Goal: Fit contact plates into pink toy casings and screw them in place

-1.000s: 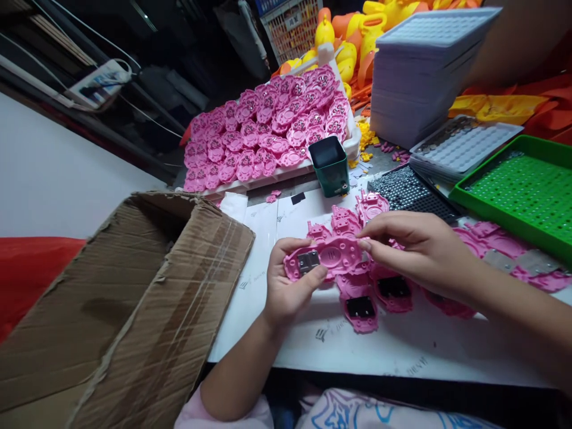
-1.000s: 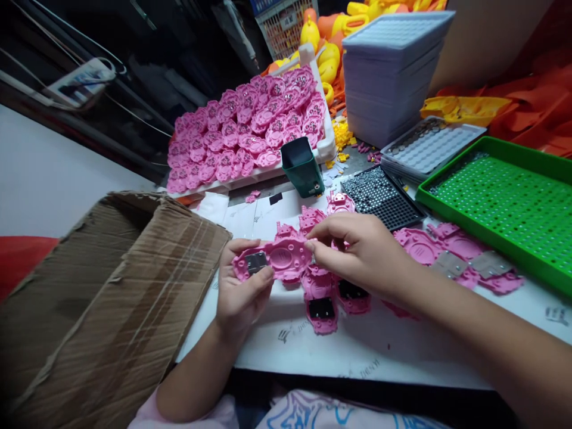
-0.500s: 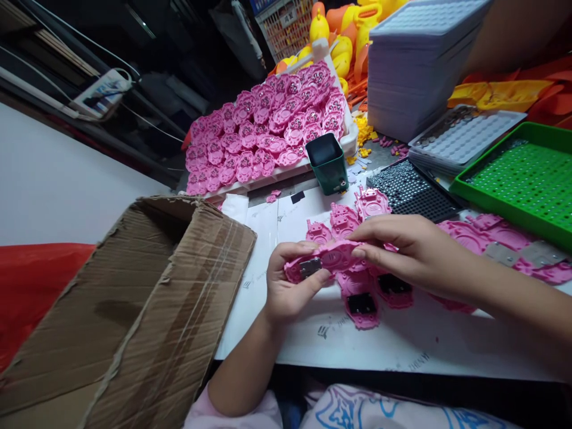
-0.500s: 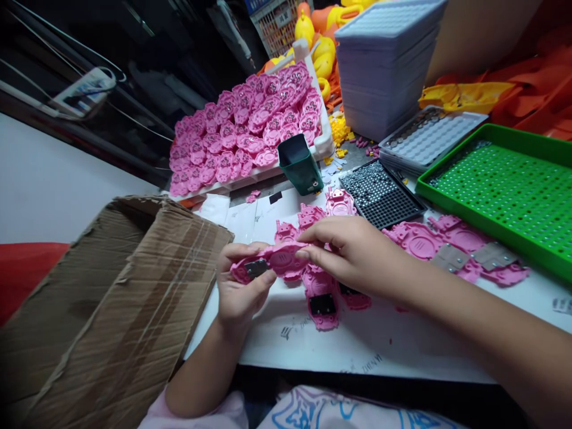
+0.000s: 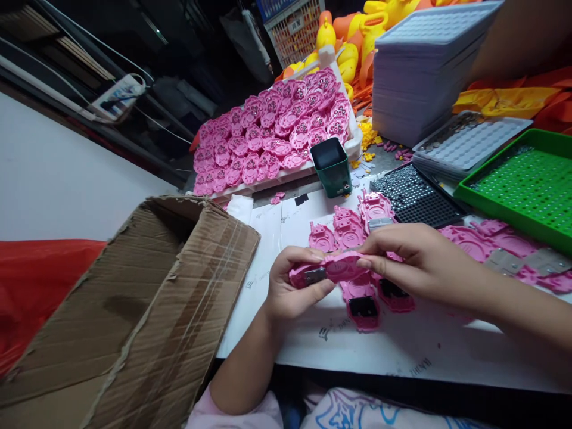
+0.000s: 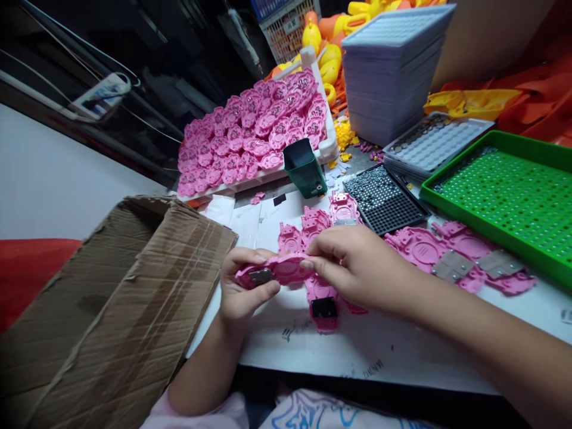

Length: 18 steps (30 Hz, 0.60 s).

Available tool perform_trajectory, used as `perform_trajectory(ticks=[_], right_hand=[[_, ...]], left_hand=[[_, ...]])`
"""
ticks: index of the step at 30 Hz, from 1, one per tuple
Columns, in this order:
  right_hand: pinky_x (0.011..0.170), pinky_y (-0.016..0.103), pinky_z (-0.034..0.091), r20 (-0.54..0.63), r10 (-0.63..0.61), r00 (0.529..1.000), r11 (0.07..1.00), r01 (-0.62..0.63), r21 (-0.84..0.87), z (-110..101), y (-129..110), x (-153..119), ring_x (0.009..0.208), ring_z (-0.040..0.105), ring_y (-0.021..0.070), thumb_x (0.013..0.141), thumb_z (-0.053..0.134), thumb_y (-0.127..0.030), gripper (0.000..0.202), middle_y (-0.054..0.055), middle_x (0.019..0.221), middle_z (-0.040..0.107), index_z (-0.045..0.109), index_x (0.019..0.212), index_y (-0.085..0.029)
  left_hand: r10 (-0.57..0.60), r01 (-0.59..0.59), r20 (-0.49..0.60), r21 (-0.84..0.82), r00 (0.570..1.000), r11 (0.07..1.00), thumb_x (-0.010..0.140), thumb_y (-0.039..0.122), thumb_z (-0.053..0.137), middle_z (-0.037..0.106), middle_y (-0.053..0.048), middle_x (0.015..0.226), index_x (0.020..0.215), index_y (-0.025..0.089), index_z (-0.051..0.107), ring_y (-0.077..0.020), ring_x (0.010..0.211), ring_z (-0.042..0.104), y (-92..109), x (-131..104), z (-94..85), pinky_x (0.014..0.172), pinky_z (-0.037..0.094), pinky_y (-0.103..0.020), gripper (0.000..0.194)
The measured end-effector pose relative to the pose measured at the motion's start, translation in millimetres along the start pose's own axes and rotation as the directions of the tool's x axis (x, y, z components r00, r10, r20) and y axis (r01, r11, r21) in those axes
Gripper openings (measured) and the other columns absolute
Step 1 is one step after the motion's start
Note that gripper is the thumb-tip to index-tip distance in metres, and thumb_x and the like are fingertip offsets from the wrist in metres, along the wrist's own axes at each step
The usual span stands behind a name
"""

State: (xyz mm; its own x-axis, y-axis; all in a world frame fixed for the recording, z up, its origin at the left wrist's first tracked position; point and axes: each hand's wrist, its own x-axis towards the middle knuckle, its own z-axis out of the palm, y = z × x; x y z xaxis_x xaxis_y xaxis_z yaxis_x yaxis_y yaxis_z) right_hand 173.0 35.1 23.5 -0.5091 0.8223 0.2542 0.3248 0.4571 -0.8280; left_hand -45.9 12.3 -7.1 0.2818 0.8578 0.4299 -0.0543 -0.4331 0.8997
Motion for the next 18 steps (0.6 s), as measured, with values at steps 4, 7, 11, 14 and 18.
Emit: perform_trajectory(ticks=[4,7,11,14,18], right_hand=[[0.053,0.02,0.035,-0.013,0.023,1.0,1.0,-0.023,0.005,-2,-1,0,0.054,0.049,0.0081,0.082,0.054,-0.021,0.019,-0.001,0.057,0.059,0.062,0.065,-0.016],[0.053,0.021,0.035,-0.002,0.074,0.997,0.997,-0.074,0.016,0,0,1,0.054,0.049,0.0083,0.083,0.054,-0.02,0.02,-0.001,0.058,0.058,0.062,0.065,-0.015],[0.055,0.022,0.036,0.014,0.092,0.996,0.995,-0.092,0.046,6,2,2,0.058,0.052,0.0094,0.084,0.055,-0.022,0.019,0.001,0.062,0.061,0.065,0.07,-0.014],[0.06,0.023,0.04,-0.028,0.062,0.998,0.992,-0.058,0.11,9,6,2,0.064,0.057,0.0109,0.086,0.054,-0.027,0.02,0.003,0.071,0.067,0.069,0.081,-0.015],[0.072,0.029,0.049,-0.158,0.113,0.981,0.964,-0.07,0.256,3,13,3,0.086,0.065,0.017,0.085,0.057,-0.041,0.033,0.008,0.102,0.069,0.067,0.107,-0.018]], left_hand=[[-0.012,0.012,-0.004,0.044,1.0,0.999,0.07,0.011,0.076,0.066,-0.001,0.095,0.102,0.026,0.061,-0.0136,0.084,0.065,-2,-1,-3.3,0.071,0.053,-0.021,0.04],[-0.007,0.006,0.04,0.03,0.999,1.0,0.07,0.012,0.077,0.066,-0.001,0.095,0.104,0.027,0.061,-0.0141,0.085,0.064,-3,-1,-9.3,0.073,0.053,-0.023,0.041],[-0.078,0.078,-0.003,0.03,0.997,0.996,0.065,0.013,0.081,0.066,0.0,0.096,0.101,0.027,0.064,-0.0142,0.085,0.064,-8,0,-16.6,0.074,0.053,-0.023,0.043],[-0.266,0.257,-0.116,-0.088,0.957,0.962,0.058,0.017,0.086,0.067,0.001,0.086,0.105,0.025,0.064,-0.0114,0.07,0.064,-12,8,-15.6,0.063,0.052,-0.019,0.052],[-0.422,0.268,-0.343,-0.414,0.839,0.87,0.058,0.017,0.086,0.066,0.0,0.08,0.093,0.019,0.064,-0.0104,0.061,0.061,-12,32,-22.4,0.056,0.05,-0.019,0.041]])
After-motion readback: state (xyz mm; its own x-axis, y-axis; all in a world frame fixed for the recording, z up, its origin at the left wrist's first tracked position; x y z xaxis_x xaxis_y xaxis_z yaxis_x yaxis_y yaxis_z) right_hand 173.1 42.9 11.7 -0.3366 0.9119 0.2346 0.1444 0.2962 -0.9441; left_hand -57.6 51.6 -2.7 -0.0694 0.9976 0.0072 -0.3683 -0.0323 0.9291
